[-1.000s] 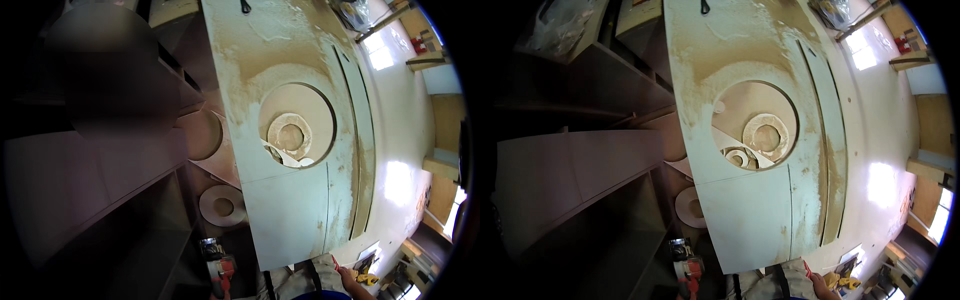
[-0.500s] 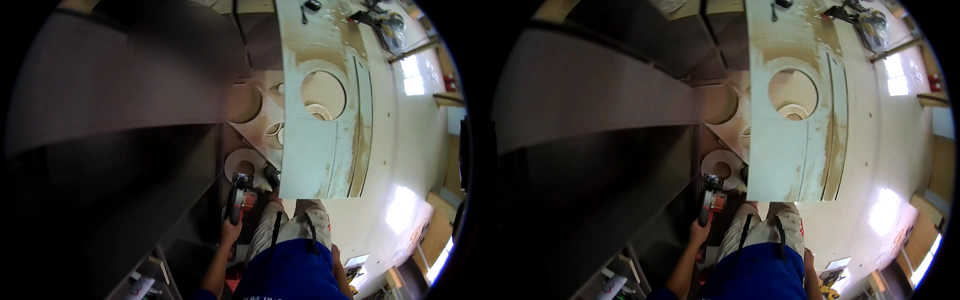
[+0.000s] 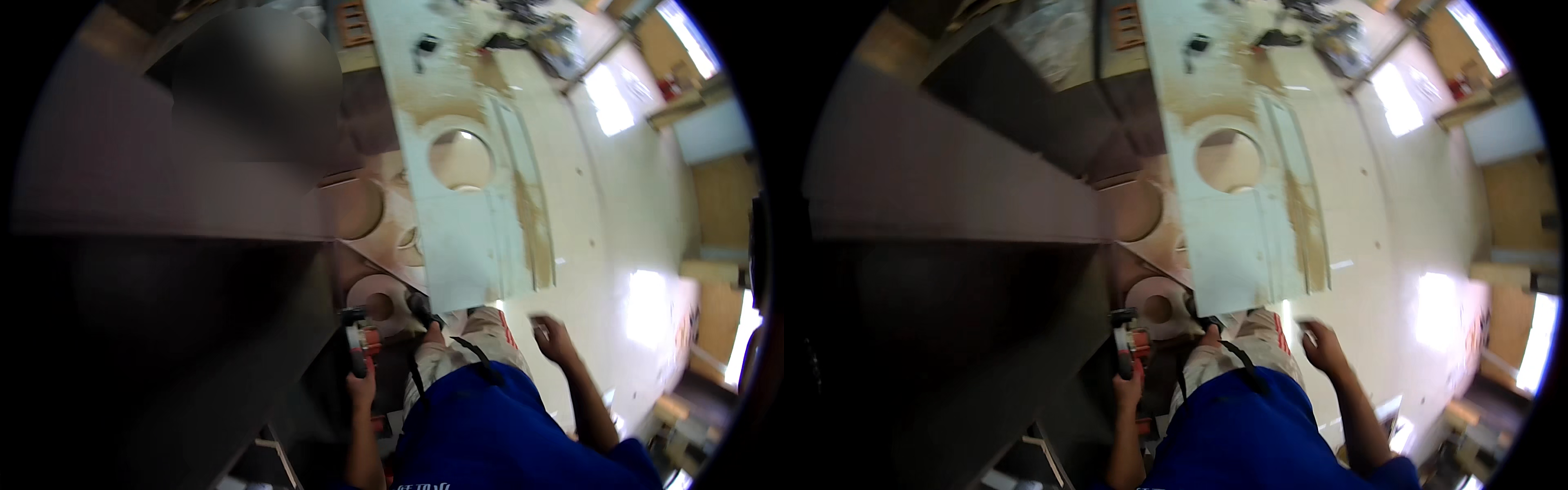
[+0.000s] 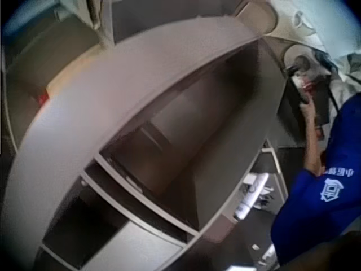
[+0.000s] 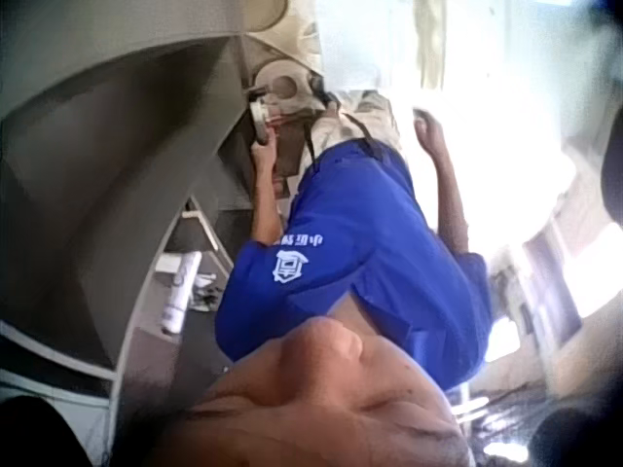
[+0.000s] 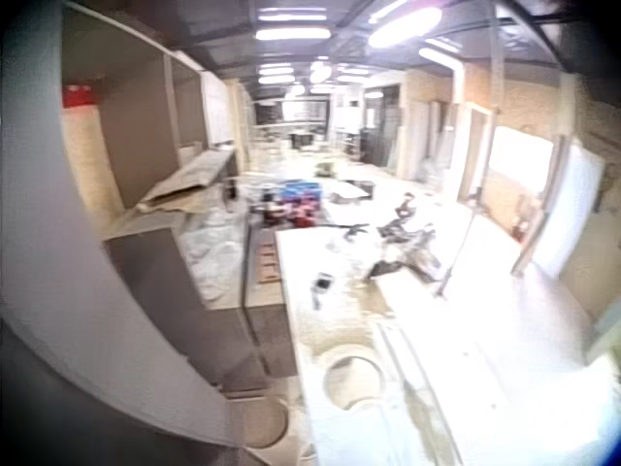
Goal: The person uses a jigsaw to cut a straight line along a marked line on a large white board. The person guides the tool steadily along the line, creating sawdust as the cut progresses.
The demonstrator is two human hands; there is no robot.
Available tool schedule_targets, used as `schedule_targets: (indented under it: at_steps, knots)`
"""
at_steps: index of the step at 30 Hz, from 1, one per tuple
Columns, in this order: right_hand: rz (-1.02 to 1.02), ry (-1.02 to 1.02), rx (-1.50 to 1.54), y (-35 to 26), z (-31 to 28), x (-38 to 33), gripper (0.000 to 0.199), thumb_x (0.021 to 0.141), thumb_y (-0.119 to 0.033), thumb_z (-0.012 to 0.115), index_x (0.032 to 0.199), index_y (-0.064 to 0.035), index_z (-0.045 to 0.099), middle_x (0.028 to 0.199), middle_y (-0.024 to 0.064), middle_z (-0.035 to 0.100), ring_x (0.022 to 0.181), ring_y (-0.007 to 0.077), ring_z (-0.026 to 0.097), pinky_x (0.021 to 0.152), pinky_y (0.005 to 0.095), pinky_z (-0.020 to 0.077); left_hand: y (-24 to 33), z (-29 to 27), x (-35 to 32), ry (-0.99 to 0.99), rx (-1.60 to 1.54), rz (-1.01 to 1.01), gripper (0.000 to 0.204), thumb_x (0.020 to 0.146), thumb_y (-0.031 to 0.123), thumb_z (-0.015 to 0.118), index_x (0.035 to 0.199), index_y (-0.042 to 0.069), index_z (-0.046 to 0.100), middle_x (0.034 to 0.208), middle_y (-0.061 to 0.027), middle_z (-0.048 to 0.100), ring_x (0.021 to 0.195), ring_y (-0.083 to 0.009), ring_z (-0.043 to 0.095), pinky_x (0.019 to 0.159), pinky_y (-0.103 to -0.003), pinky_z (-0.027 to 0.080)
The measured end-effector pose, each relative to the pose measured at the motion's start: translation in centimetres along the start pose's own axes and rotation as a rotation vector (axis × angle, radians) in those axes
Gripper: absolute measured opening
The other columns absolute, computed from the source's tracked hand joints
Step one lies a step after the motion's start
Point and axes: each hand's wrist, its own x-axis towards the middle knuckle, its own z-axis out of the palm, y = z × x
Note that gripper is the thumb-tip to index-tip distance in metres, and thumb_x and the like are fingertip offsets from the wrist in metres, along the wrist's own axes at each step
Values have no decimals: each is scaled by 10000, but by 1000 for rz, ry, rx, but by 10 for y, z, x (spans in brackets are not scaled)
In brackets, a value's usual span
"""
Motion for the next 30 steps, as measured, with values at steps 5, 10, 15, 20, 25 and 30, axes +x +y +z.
schedule_targets:
  at_steps: [5, 10, 15, 20, 25, 30]
  knots:
    - [-612, -496, -45, -299, -85, 28, 342, 871, -160, 701, 1181, -25, 650, 1038, 183, 639, 1010, 370, 656, 974, 423, 540, 42, -15, 6, -2, 236, -10, 613, 870, 505, 775, 1068, -73, 717, 948, -241, 747, 923, -369, 743, 816, -458, 549]
    - [-942, -449, -434, -424, -99, -32, 266, 933, -245, 638, 1114, -51, 664, 1001, 85, 659, 890, 278, 656, 798, 425, 507, 50, -7, 12, -210, 74, 62, 333, 876, 286, 751, 1044, 9, 671, 766, -117, 673, 662, -183, 685, 569, -418, 519]
    - [-995, -114, -523, -424, -128, -39, 235, 895, -232, 637, 1000, -35, 707, 934, 86, 668, 859, 256, 624, 762, 398, 507, 104, -78, -26, -88, 333, 192, 423, 836, 257, 770, 1119, -47, 695, 983, -209, 744, 965, -356, 739, 857, -440, 551]
    - [-740, -82, -554, -328, -107, -47, 266, 898, -242, 627, 1063, -40, 682, 977, 144, 670, 937, 298, 646, 859, 485, 536, 145, -49, -34, -184, 411, 326, 463, 882, 403, 770, 1043, -29, 730, 906, -277, 732, 983, -424, 726, 811, -473, 557]
    - [-459, -584, -355, -182, -134, 32, 346, 950, -237, 595, 1205, -5, 627, 988, 210, 704, 948, 353, 714, 772, 440, 571, 172, -102, -63, -130, 351, 314, 339, 865, 253, 792, 1048, -24, 723, 816, -189, 726, 828, -244, 735, 759, -414, 543]
    - [-104, -589, -107, -23, -97, 12, 403, 941, -318, 599, 1231, -39, 623, 1043, 212, 711, 976, 394, 698, 858, 506, 552, 213, -134, -80, -111, 409, 160, 269, 868, 178, 748, 1003, -43, 673, 765, -124, 647, 728, -219, 649, 698, -398, 509]
